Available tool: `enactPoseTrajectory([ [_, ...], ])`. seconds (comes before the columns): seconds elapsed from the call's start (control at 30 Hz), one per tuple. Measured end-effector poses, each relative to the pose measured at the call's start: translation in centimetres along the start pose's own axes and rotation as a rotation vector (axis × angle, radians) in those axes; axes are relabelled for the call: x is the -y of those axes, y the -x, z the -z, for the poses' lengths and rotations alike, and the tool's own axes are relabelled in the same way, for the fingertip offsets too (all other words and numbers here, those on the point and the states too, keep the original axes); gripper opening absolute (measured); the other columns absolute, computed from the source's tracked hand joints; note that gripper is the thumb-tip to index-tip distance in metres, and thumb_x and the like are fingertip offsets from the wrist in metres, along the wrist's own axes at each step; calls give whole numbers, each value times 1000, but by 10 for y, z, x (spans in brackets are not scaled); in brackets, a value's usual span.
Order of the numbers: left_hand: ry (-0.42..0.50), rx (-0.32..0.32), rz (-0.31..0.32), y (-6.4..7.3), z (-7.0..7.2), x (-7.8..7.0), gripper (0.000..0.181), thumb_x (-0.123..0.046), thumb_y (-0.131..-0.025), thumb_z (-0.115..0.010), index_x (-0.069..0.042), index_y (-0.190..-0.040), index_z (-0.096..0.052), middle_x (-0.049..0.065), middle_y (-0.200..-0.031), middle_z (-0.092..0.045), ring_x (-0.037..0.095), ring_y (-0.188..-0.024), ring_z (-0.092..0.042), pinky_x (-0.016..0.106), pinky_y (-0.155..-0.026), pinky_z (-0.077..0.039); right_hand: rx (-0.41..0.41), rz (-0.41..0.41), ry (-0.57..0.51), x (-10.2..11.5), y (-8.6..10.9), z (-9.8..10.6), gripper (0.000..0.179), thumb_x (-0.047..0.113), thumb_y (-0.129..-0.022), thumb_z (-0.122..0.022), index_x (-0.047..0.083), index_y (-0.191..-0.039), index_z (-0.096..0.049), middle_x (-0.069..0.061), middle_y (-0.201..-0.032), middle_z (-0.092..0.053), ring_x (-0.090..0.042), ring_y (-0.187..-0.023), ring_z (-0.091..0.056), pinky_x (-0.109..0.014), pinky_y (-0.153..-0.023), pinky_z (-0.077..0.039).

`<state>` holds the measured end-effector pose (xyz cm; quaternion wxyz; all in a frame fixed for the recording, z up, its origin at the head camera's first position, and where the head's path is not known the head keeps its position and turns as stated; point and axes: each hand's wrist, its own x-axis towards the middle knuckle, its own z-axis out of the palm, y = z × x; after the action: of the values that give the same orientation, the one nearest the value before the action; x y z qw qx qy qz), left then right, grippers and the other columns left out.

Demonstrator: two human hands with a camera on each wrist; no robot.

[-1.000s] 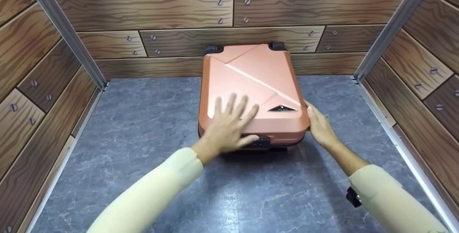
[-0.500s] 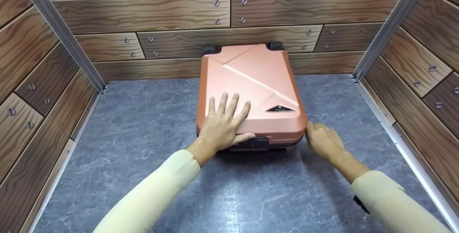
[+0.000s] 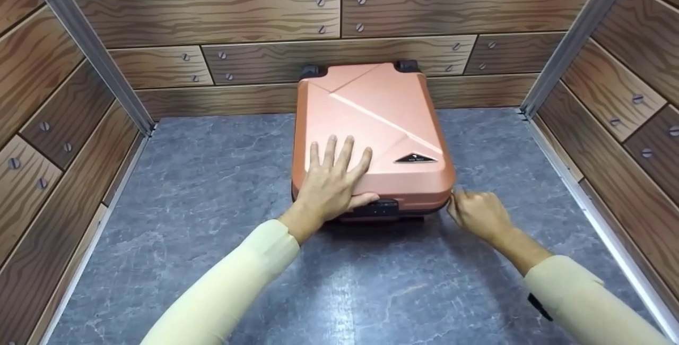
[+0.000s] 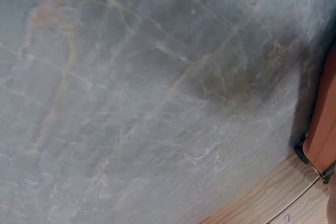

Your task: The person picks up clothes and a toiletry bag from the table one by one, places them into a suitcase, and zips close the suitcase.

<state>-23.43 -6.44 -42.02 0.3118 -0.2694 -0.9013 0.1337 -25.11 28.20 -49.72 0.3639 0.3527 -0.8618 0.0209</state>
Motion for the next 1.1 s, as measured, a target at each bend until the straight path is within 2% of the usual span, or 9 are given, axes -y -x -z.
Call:
enactPoseTrajectory([
  [0.2,-5,-20,-10,0,-1,1,86,-82,-90,-23,-24,-152,-38,18,-150,-47,46,-133,-49,68,-101,-41,-40,-14,-12,8,-2,2,26,9,-83,-52,8,-58,-43,-2,-43,-39,-20,-33,-36,-39,-31,-34],
  [0.37,-12,-40,-2,0,-2,0,85,-83,-90,-24,-25,-151,-39,20,-148,-49,46,-132,-50,68,-100,-41,-69,21,-11,14,3,4,23,9,-80,-51,10,-58,-44,0,-43,-38,-16,-33,-34,-36,-30,-33],
  [0.6,-1,-29,1,-1,0,2,86,-83,-89,-24,-26,-151,-39,21,-148,-49,47,-132,-49,68,-101,-40,-109,49,-36,29,7,5,20,11,-78,-54,10,-60,-45,4,-44,-37,-16,-32,-37,-34,-30,-33],
  [0.9,-3,-37,0,-1,-1,2,85,-83,-89,-25,-26,-151,-40,21,-148,-49,46,-132,-50,69,-101,-40,-94,50,-87,54,4,5,19,10,-79,-54,11,-61,-47,3,-45,-42,-13,-34,-39,-31,-32,-36],
  [1.1,-1,-37,-4,-1,-1,2,85,-82,-90,-25,-25,-151,-40,21,-147,-49,47,-132,-50,69,-100,-40,-102,0,-92,71,-1,2,20,9,-80,-54,11,-62,-46,2,-45,-42,-16,-33,-40,-33,-32,-35],
])
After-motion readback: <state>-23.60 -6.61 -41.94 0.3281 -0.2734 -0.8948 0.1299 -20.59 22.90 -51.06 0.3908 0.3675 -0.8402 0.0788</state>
